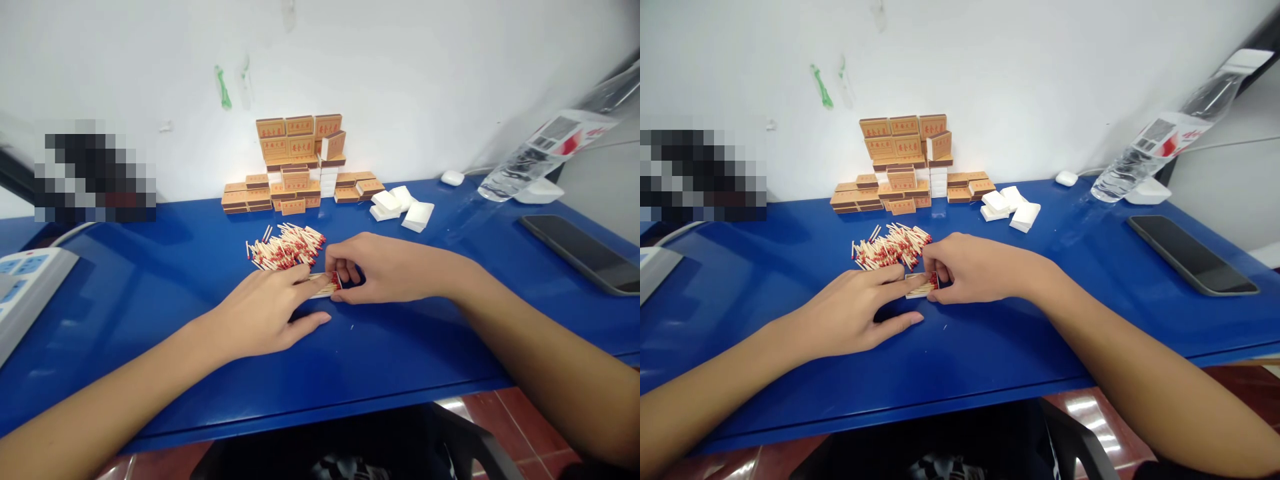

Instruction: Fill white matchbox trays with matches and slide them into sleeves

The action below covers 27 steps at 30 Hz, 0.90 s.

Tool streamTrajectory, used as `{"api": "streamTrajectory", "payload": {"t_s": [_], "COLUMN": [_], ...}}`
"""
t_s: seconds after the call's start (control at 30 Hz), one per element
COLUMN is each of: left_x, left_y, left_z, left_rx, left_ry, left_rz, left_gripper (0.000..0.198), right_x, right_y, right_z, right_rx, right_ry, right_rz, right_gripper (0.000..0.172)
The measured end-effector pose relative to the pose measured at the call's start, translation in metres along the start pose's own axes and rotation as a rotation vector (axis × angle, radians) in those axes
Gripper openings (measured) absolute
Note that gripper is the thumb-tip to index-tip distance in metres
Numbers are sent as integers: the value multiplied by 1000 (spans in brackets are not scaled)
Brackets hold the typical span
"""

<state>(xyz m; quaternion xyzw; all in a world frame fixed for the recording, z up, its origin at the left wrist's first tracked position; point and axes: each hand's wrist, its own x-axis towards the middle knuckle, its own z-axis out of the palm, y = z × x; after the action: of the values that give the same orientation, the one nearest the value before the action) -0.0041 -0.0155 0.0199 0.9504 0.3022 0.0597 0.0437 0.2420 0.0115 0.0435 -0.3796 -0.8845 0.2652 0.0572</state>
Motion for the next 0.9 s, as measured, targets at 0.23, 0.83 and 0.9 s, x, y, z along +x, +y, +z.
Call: {"api": "streamTrajectory", "payload": {"t_s": [0.23, 0.83, 0.9], "left_x": [-1, 1, 0], "left_y": [-3, -8, -8], "left_z": [1, 3, 2], "left_rx": [-2, -80, -77], "left_ry": [33, 129, 116], "left_rz": [18, -1, 7], "left_gripper": [41, 35, 34], "right_x": [-1, -2, -1], "right_y": [-1, -2, -2], "right_z": [0, 0, 1], "right_rx": [-23, -63, -62], "right_ry": [15, 28, 24], "right_rz": [5, 24, 25], "right_gripper": [16, 22, 22]}}
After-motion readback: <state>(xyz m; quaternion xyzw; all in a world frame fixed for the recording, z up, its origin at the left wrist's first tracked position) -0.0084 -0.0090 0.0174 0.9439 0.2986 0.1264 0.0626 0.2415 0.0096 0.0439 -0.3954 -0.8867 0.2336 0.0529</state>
